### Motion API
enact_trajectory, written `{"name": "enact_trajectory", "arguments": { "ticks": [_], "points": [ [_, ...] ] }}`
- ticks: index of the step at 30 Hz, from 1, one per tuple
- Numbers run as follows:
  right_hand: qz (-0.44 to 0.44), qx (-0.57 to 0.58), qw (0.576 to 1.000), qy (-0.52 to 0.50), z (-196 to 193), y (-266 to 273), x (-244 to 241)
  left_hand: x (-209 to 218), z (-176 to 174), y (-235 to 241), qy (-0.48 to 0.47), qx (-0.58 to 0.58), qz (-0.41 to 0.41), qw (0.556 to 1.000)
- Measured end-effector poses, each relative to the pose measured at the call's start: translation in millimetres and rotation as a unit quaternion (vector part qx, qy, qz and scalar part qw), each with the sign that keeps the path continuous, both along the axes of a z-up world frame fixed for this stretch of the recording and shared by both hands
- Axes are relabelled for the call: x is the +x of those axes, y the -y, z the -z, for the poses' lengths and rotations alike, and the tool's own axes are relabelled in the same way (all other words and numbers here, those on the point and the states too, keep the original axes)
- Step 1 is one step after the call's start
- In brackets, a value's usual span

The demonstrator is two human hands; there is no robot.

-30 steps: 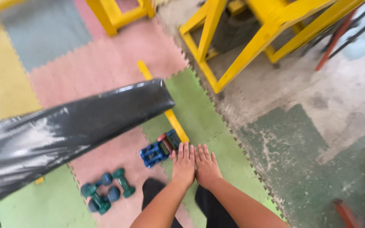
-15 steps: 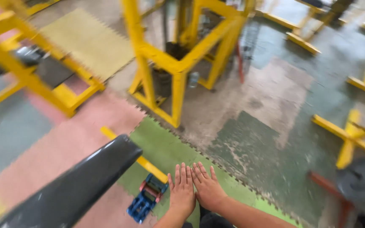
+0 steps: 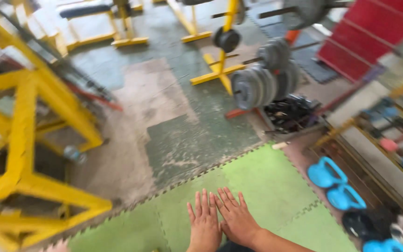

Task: Moving dumbbells between the floor and a weight rack to organize them.

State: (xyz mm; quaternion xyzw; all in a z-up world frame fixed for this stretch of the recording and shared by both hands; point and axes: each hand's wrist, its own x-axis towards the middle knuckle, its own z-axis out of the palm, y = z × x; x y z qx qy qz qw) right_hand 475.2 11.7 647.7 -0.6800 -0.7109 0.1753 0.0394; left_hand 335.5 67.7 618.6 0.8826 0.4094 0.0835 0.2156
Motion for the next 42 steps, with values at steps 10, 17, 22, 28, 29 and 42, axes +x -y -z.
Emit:
{"name": "enact_trajectory", "arguments": {
  "ticks": [10, 17, 22, 28, 29, 42],
  "points": [
    [0.195, 0.052, 0.979, -0.002, 3, 96, 91, 125, 0, 43, 0.011, -0.01, 0.196, 0.981],
    [0.314, 0.086, 0.945, 0.027, -4, 195, 212, 273, -7, 119, 0.054, 0.004, 0.318, 0.947],
    [0.383, 0.107, 0.916, 0.054, -8, 287, 291, 372, -7, 203, 0.09, 0.002, 0.391, 0.916],
    [0.438, 0.123, 0.887, 0.08, 0, 370, 361, 463, -27, 275, 0.028, -0.018, 0.448, 0.893],
    [0.452, 0.126, 0.879, 0.084, 5, 379, 371, 474, -27, 281, 0.022, -0.015, 0.464, 0.886],
    [0.53, 0.125, 0.828, 0.134, 25, 433, 500, 631, -5, 335, 0.007, 0.012, 0.546, 0.837]
  ]
}}
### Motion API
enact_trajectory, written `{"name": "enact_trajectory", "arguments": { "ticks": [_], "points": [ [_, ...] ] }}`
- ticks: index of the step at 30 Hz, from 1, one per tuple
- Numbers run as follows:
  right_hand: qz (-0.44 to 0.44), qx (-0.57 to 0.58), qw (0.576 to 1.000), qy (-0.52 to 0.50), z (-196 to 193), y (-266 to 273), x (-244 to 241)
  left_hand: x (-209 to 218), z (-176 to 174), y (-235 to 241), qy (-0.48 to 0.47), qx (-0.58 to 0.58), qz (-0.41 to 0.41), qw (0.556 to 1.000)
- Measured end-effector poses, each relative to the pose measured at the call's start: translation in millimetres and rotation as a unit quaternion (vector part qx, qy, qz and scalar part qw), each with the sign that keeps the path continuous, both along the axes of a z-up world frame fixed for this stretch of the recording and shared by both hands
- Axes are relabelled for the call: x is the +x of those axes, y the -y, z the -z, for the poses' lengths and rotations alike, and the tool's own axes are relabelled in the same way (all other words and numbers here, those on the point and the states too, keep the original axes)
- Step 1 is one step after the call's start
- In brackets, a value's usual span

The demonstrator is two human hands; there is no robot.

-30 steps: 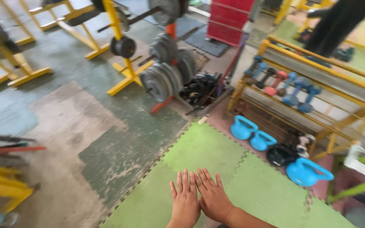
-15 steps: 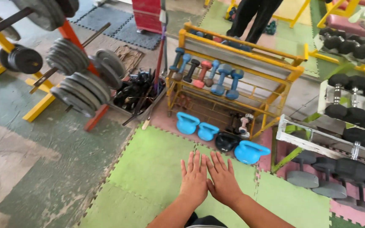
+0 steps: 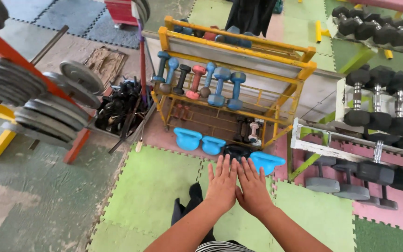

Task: Moving dumbbells between the floor and a weight rack to organize them.

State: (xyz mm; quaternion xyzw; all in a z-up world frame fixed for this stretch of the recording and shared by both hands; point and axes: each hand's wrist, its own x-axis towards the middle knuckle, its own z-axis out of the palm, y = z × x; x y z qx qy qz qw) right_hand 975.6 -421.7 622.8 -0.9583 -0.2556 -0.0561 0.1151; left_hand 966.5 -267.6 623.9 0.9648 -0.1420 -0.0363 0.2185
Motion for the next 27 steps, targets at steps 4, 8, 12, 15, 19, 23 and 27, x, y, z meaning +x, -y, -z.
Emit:
{"name": "enact_trajectory", "arguments": {
  "ticks": [4, 8, 12, 15, 19, 23, 27],
  "points": [
    [-0.007, -0.03, 1.0, -0.002, -11, -11, 64, 64, 12, -7, 0.0, -0.011, -0.004, 1.0],
    [-0.013, -0.072, 0.997, -0.037, -24, -27, 133, 128, 23, -17, -0.008, -0.042, -0.019, 0.999],
    [-0.013, -0.112, 0.992, -0.052, -25, -37, 195, 198, 13, -31, -0.058, -0.062, -0.038, 0.996],
    [-0.027, -0.11, 0.993, -0.042, -17, -40, 234, 227, 26, -34, -0.064, -0.101, -0.05, 0.992],
    [-0.029, -0.134, 0.988, -0.077, -27, -52, 276, 268, 29, -38, -0.065, -0.112, -0.068, 0.989],
    [-0.06, -0.196, 0.973, -0.105, -33, -59, 321, 297, 43, -37, -0.108, -0.105, -0.106, 0.983],
    [-0.109, -0.226, 0.962, -0.112, -18, -61, 378, 332, 51, -38, -0.117, -0.106, -0.173, 0.972]
  ]
}}
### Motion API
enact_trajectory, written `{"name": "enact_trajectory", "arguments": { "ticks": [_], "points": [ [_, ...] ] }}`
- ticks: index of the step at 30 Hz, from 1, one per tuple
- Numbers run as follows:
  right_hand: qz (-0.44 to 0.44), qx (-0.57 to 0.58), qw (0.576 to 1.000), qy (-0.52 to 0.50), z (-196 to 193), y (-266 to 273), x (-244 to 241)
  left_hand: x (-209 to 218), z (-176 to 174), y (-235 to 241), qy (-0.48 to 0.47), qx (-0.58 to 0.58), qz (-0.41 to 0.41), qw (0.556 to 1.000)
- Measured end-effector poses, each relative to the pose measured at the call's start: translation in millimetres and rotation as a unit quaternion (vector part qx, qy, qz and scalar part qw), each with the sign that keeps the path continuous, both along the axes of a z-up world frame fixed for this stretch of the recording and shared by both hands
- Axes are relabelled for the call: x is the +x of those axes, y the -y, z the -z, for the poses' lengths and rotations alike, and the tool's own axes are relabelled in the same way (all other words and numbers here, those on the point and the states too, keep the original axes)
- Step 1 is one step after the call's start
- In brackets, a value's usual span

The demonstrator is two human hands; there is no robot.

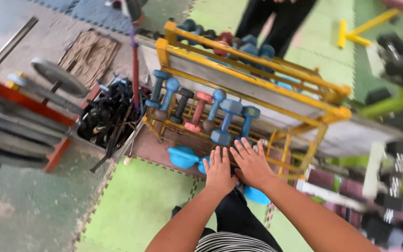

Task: Moving dumbbells between the floor and a weight rack to organize them.

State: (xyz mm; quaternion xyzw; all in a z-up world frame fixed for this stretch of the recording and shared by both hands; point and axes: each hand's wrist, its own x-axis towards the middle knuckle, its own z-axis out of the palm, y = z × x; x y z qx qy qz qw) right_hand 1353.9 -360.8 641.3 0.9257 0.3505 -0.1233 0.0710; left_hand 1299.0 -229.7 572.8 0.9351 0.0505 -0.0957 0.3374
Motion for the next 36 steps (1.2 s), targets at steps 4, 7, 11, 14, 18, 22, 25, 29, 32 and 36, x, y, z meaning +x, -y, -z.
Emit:
{"name": "enact_trajectory", "arguments": {
  "ticks": [4, 7, 11, 14, 18, 22, 25, 29, 32, 36],
  "points": [
    [-0.043, -0.024, 0.999, 0.02, 32, 4, 72, 37, 11, 2, -0.058, -0.029, -0.09, 0.994],
    [-0.045, -0.098, 0.994, -0.006, 49, 7, 120, 71, 27, 9, -0.092, -0.034, -0.142, 0.985],
    [-0.14, -0.099, 0.983, 0.058, 92, 5, 178, 113, 37, 17, -0.132, -0.03, -0.195, 0.971],
    [-0.208, -0.082, 0.974, 0.042, 109, -14, 205, 141, 61, 21, -0.118, -0.02, -0.221, 0.968],
    [-0.311, -0.132, 0.938, 0.074, 138, -28, 227, 171, 100, 27, -0.093, 0.023, -0.244, 0.965],
    [-0.33, -0.186, 0.921, 0.089, 164, -33, 240, 180, 121, 33, -0.084, 0.045, -0.264, 0.96],
    [-0.34, -0.159, 0.921, 0.108, 182, -31, 252, 190, 140, 42, -0.056, 0.054, -0.266, 0.961],
    [-0.361, -0.151, 0.915, 0.1, 188, -34, 261, 204, 180, 56, -0.022, 0.104, -0.276, 0.955],
    [-0.36, -0.164, 0.915, 0.081, 176, -33, 262, 205, 171, 56, -0.021, 0.113, -0.286, 0.951],
    [-0.364, -0.163, 0.915, 0.064, 143, -44, 253, 186, 126, 38, -0.029, 0.085, -0.283, 0.955]
  ]
}}
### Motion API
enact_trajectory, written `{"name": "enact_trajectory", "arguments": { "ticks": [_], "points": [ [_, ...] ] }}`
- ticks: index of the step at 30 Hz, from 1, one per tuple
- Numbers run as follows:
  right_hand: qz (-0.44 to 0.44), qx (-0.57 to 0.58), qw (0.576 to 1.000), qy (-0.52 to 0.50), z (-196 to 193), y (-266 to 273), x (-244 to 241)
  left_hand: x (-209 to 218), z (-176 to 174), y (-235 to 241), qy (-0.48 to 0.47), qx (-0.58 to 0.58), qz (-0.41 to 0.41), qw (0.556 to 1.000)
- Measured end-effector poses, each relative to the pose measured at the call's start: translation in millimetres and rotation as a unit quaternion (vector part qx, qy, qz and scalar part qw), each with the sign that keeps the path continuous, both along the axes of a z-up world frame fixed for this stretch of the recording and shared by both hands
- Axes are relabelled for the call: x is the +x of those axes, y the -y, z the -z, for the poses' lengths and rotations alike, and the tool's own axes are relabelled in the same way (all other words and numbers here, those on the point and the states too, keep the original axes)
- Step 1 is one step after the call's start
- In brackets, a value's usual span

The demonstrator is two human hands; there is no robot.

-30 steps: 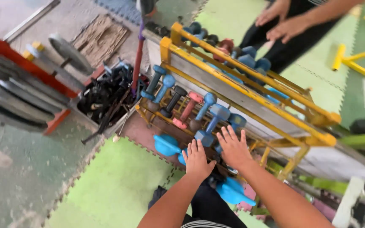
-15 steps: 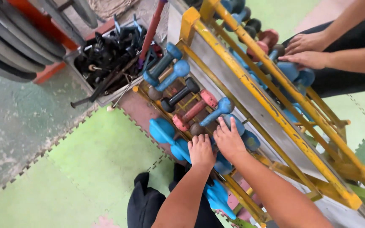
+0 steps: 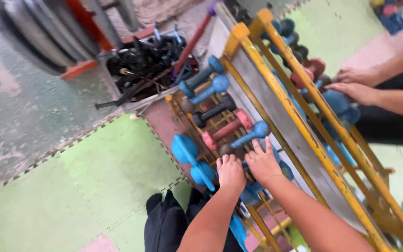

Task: Moving dumbbells between the floor and a weight rack to organize them.

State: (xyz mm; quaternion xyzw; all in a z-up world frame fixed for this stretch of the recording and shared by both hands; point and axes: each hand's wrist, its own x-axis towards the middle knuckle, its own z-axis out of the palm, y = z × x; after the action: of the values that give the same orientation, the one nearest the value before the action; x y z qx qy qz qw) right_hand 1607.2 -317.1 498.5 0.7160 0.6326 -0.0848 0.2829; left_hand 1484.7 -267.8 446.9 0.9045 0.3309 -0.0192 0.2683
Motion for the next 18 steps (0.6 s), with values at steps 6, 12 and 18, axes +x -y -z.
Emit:
{"name": "enact_trajectory", "arguments": {
  "ticks": [6, 12, 18],
  "points": [
    [-0.125, 0.001, 0.992, -0.001, -35, -36, -34, -55, -30, -31, 0.008, 0.033, -0.035, 0.999],
    [-0.261, 0.047, 0.963, -0.05, -54, -118, -134, -167, -37, -74, 0.001, 0.078, -0.171, 0.982],
    [-0.409, 0.064, 0.905, -0.096, -83, -182, -289, -325, -111, -88, -0.059, 0.034, -0.303, 0.951]
  ]
}}
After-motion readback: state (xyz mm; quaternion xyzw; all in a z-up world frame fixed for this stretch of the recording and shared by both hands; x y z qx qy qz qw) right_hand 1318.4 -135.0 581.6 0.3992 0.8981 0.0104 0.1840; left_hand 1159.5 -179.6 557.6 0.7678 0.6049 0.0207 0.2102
